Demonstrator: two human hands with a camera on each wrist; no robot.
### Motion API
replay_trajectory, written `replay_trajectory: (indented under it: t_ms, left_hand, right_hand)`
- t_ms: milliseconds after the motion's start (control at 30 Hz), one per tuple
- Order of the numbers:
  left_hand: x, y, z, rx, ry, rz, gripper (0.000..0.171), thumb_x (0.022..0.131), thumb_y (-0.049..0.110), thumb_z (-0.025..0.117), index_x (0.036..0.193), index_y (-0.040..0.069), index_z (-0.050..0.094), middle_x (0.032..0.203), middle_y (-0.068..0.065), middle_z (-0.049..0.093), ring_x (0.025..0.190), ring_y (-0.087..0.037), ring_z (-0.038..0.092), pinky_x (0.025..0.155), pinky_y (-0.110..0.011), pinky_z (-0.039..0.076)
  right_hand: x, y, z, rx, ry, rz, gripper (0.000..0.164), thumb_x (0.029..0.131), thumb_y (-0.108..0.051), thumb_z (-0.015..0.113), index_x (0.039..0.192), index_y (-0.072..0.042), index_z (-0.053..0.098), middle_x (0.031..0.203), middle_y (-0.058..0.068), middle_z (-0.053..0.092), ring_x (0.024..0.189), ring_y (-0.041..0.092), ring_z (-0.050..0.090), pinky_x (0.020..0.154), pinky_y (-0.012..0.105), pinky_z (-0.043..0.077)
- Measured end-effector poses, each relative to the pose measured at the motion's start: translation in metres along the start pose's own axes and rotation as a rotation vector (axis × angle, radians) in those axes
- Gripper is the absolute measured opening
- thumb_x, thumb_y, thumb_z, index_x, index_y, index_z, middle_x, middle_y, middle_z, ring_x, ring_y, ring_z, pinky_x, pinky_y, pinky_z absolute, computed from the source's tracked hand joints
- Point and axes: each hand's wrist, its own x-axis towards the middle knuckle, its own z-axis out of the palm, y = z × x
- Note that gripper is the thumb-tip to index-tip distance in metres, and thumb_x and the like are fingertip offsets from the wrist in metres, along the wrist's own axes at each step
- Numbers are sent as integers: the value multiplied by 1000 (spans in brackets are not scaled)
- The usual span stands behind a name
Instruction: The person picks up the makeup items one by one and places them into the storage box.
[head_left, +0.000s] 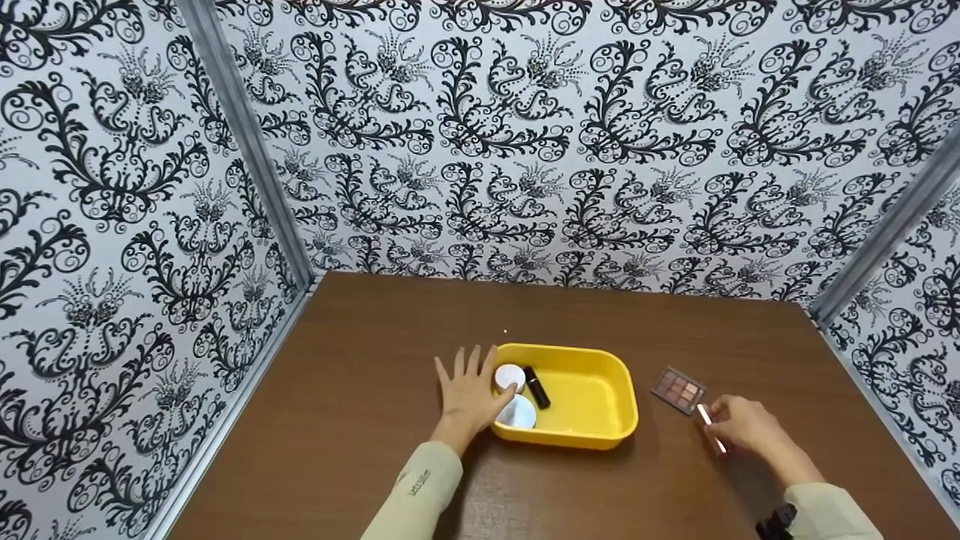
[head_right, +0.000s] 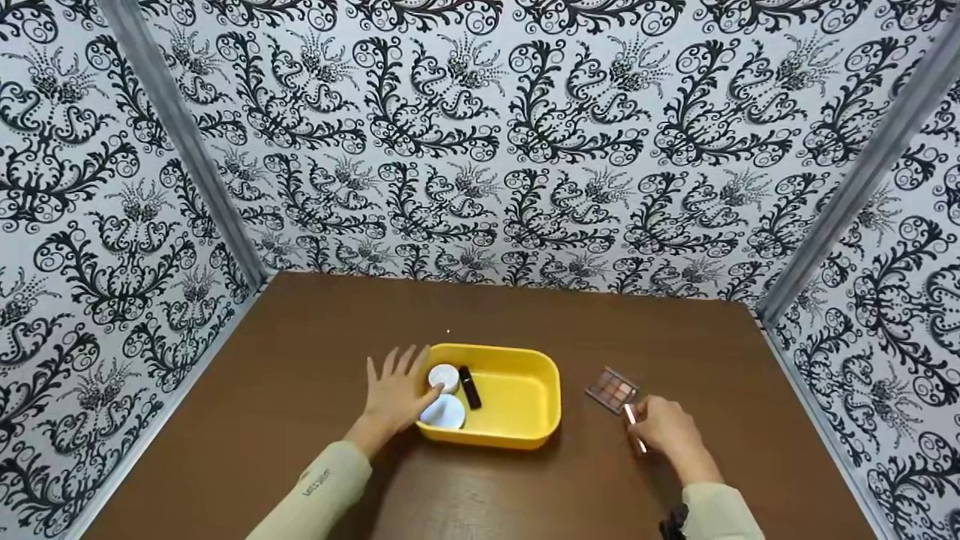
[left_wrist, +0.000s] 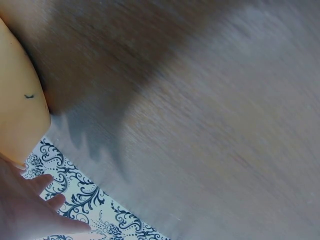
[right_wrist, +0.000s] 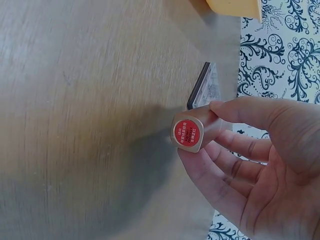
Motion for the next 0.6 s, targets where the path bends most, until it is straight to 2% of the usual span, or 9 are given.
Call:
replay_trajectory:
  t_ms: [167,433,600]
  left_hand:
    - [1,1,0,3,3,2,79,92,71,40,157,28,30,160,-8,39,149,-36,32,116,-73,15]
    - [0,1,-2,-1,-10,1,79,92,72,40,157,28,30,160,-8,38,149,-36,32,116,-73,15]
    - [0,1,-2,2,-7,2,79,92,72,40,157,27,32,160,-7,39,149,-36,32,116,-73,15]
  right_hand:
    - [2,-5,-3,15,2,0,31,86,-14,71,106,7,63,95,22,68,77,25,62,63,37,52]
    - [7,-13,-8,-67,31,-45,30,84,-18,72,103,4,65,98,25,69,86,36,65,72,52,51]
    - [9,-20,-12,-72,42,-53,31,83,-19,73,102,4,64,100,26,70,86,36,65,72,53,51]
